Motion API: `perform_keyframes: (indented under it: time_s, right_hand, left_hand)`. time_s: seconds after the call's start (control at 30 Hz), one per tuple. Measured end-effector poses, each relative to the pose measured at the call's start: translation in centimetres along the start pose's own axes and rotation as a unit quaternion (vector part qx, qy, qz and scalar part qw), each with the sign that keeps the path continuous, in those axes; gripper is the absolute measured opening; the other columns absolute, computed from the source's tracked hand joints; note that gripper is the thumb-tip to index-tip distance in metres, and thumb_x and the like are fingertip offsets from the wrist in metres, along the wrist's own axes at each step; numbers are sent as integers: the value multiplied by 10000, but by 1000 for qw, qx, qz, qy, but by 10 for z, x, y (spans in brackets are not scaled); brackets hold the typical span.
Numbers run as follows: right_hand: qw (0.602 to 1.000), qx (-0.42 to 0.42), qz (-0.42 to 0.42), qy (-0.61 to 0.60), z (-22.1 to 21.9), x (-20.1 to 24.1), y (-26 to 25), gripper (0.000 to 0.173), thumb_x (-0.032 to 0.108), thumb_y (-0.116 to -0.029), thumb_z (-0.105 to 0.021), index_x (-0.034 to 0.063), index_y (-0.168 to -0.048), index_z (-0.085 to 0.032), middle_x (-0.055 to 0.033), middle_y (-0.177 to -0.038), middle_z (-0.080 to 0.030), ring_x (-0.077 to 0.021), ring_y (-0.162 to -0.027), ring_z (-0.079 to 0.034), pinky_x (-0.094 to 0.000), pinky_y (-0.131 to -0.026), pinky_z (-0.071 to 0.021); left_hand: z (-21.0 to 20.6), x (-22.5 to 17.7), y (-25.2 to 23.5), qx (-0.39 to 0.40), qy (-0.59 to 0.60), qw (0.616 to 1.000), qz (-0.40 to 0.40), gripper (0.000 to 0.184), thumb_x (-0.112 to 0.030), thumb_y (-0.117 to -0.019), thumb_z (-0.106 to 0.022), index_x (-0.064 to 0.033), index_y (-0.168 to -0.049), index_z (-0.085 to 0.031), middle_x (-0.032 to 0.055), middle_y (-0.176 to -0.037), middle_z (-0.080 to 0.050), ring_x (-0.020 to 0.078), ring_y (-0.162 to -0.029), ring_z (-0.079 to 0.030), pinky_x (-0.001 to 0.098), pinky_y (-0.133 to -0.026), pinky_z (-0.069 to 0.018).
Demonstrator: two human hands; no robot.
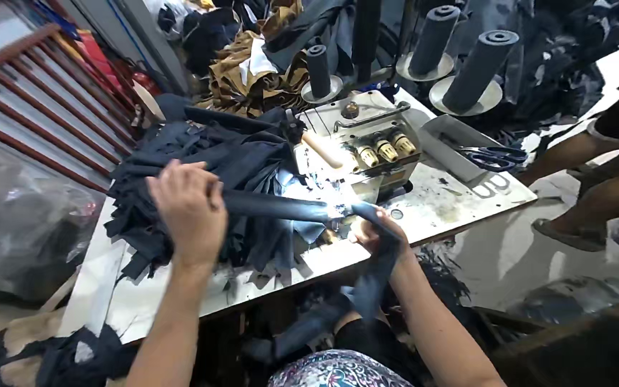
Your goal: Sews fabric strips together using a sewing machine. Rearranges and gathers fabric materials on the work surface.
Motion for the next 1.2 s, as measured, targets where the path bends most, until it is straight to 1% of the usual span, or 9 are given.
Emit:
perform_keyframes:
  time_s: [0.07,0.17,0.27,0.47,0.6,0.83,1.07,1.13,1.2]
  right_hand:
    - [995,-88,-41,-6,13,-15,-4,190,343,-981,-625,183,-937,-717,49,-670,-653,-62,-627,-648,-269,-707,-588]
    - [991,-92,-47,-80,31,-23,3,223,311,-1007,-593,133,-954,-716,26,-723,-658,-74,-656,-654,-255,-697,-584]
    - [983,-93,-26,-156,41,-7,10,226,306,-986,-639,94,-979,-717,16,-705,-626,-71,-610,-626,-225,-631,-565]
    - [976,-146,-6,-162,32,-4,-7,281,265,-1058,-463,121,-1007,-699,44,-658,-583,-46,-556,-577,-197,-582,-530]
    - [968,-191,17,-160,30,-10,-16,407,257,-1089,-297,114,-1056,-677,32,-666,-598,-59,-559,-584,-212,-588,-543]
    - [954,-262,5,-144,30,-5,-17,453,255,-1097,-230,100,-1074,-655,22,-608,-562,-88,-530,-586,-246,-584,-562]
    - [965,-222,-67,125,3,-11,-6,290,195,-1062,-339,108,-943,-590,30,-632,-577,-66,-552,-590,-234,-587,-557]
    - [969,-140,-88,183,-24,-14,-1,188,197,-987,-508,112,-911,-657,30,-690,-653,-62,-590,-627,-242,-594,-563]
    - [985,-10,-93,144,-52,-16,5,188,297,-991,-640,137,-931,-721,36,-769,-708,-39,-637,-658,-226,-602,-568]
  left_hand:
    - [-33,-44,17,3,37,994,-99,301,-162,-1015,-571,23,-1226,-682,245,-1358,-628,453,-1337,-532,687,-1121,-336]
    - [-84,-89,45,42,119,972,-201,262,-186,-999,-583,-75,-1156,-761,130,-1079,-742,313,-1026,-710,507,-934,-556]
    - [-96,-81,53,101,133,966,-198,348,-273,-1028,-533,-88,-1256,-720,105,-1241,-713,279,-1166,-671,450,-1032,-525]
    - [-87,-72,58,128,105,971,-173,444,-395,-1031,-502,-113,-1313,-698,95,-1382,-653,286,-1302,-604,541,-1112,-448]
    - [-85,-77,56,139,99,975,-145,468,-437,-1024,-505,-120,-1302,-707,110,-1356,-659,309,-1286,-606,564,-1085,-454]
    - [-96,-73,38,167,104,972,-128,481,-427,-1030,-479,-107,-1313,-699,101,-1376,-652,305,-1315,-586,566,-1104,-436]
    - [-91,-57,14,236,173,954,-61,526,-452,-1059,-408,-136,-1420,-623,56,-1557,-513,278,-1498,-391,545,-1239,-267]
    - [-72,-76,21,193,236,952,-16,626,-625,-1002,-434,-131,-1233,-740,96,-1440,-604,293,-1417,-488,604,-1189,-325]
    - [-52,-95,34,139,315,939,9,455,-559,-912,-659,-124,-896,-790,62,-1195,-696,206,-1141,-635,487,-986,-507]
Point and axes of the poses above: each hand's wrist, its own y-axis away from the middle knuckle, its own z-axis out of the back of the hand, x = y × z, the point moved 5 cm from there along -y, towards the middle knuckle
